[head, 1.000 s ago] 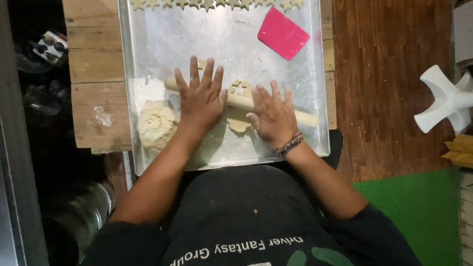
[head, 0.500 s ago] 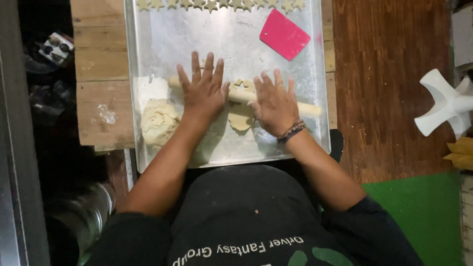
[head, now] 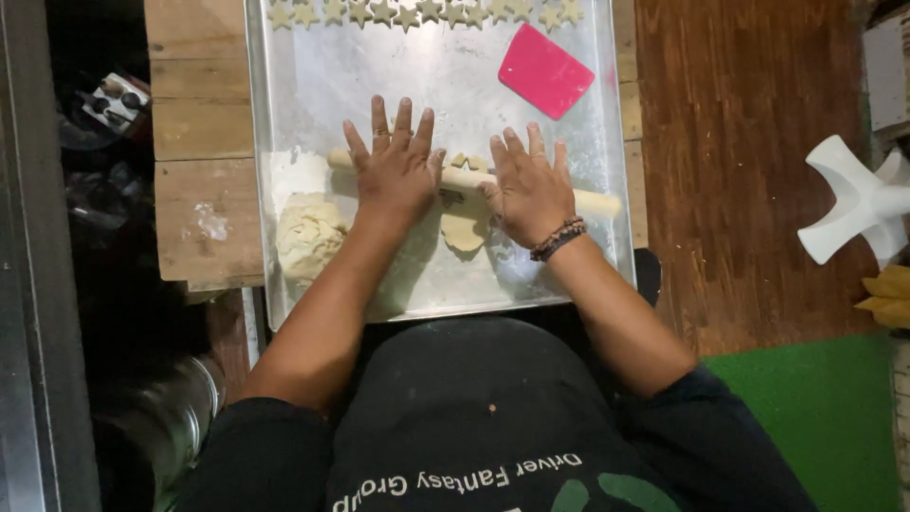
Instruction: Rolling out dough and using a star-shaped cutter to create multiple small star pieces on a baking tray.
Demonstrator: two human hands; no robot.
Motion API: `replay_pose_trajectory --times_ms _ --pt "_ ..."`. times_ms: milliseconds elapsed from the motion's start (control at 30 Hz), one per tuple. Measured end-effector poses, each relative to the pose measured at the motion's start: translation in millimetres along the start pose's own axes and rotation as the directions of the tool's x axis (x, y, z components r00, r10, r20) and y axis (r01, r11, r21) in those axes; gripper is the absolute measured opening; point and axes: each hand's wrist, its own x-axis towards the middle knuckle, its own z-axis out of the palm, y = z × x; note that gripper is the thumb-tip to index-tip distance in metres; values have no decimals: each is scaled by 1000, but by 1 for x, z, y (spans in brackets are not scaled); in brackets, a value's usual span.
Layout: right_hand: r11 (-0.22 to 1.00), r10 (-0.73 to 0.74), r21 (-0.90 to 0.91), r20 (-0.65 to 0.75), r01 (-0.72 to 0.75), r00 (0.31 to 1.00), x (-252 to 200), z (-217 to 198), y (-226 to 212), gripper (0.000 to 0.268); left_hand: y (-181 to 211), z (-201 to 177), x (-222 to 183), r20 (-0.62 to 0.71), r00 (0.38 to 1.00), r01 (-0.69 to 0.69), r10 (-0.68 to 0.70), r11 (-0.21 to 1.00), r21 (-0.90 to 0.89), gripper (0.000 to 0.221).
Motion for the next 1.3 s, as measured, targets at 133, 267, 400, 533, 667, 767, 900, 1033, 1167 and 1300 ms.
replay_pose_trajectory --times_ms 133,267,400,533,667,767,900,1033,1167,1300 --pt "998 -10 -53 48 13 999 -20 -7 -12 70 4 -17 -25 7 999 -39 39 999 27 65" --pt "988 -152 -20 -236 152 960 -45 12 -17 72 2 -14 -50 84 996 -16 11 998 61 67" --pt "988 -151 -78 -294 134 944 -34 23 -11 65 0 -13 -40 37 998 -54 54 998 10 67" --pt "999 -38 -7 -226 37 973 -8 20 -4 62 6 -23 -14 -54 998 -39 41 998 41 67" --pt "991 102 93 -53 -97 993 -8 6 -10 55 9 -24 8 118 993 10 -19 997 78 68" --pt "994 34 106 -158 -17 987 -15 22 -2 42 5 -23 9 59 998 -16 15 1000 16 65" --pt "993 11 119 -258 20 966 -16 32 4 38 -17 -9 -4 -512 840 -371 178 877 -305 42" --pt "1000 22 29 -511 -8 859 -15 48 23 41 -34 27 -13 -736 643 -448 210 883 -140 25" --pt "968 249 127 -411 -216 877 -16 35 24 43 -36 71 -19 -623 694 -478 359 878 -26 36" --pt "936 347 164 -310 -310 885 -15 43 25 48 -17 61 -29 -480 792 -420 377 907 18 43"
